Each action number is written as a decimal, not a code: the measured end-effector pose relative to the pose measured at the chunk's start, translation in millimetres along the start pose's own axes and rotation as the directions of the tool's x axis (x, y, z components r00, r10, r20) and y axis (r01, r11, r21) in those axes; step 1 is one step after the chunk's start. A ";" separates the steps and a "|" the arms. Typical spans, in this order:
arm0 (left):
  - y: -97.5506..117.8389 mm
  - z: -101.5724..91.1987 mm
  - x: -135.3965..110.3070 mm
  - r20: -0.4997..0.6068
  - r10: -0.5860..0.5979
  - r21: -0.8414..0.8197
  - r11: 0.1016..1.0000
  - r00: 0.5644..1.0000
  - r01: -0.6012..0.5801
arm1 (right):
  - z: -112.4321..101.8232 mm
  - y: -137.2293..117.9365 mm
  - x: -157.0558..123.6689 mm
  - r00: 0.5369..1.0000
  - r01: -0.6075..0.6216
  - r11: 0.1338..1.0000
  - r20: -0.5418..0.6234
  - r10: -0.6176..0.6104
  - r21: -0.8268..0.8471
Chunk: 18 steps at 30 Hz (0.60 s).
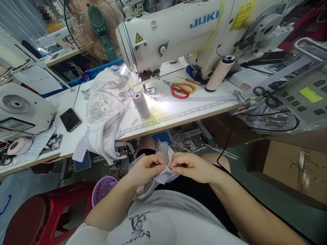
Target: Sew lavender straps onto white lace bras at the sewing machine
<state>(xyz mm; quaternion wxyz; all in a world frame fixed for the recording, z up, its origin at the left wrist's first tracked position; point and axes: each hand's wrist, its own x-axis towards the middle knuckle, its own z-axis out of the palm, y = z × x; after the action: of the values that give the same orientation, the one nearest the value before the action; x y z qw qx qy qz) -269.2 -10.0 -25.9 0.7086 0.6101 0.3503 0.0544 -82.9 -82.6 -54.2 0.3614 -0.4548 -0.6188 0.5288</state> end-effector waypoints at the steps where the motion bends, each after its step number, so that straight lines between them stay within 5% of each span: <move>1: 0.2 -0.1 -0.1 -0.002 0.007 0.002 1.000 1.000 -0.007 | -0.1 -0.1 0.0 1.000 0.004 1.000 0.000 -0.004 -0.002; 18: -1.7 -0.1 -0.6 -0.061 -0.050 -0.056 0.997 0.997 0.047 | -1.2 1.5 -2.0 0.999 0.051 0.998 0.005 -0.051 -0.032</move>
<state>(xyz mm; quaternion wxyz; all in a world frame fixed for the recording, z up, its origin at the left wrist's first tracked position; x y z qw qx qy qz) -270.3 -10.6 -27.2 0.7146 0.5800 0.3855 0.0657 -80.9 -84.1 -55.4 0.3661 -0.4433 -0.6394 0.5104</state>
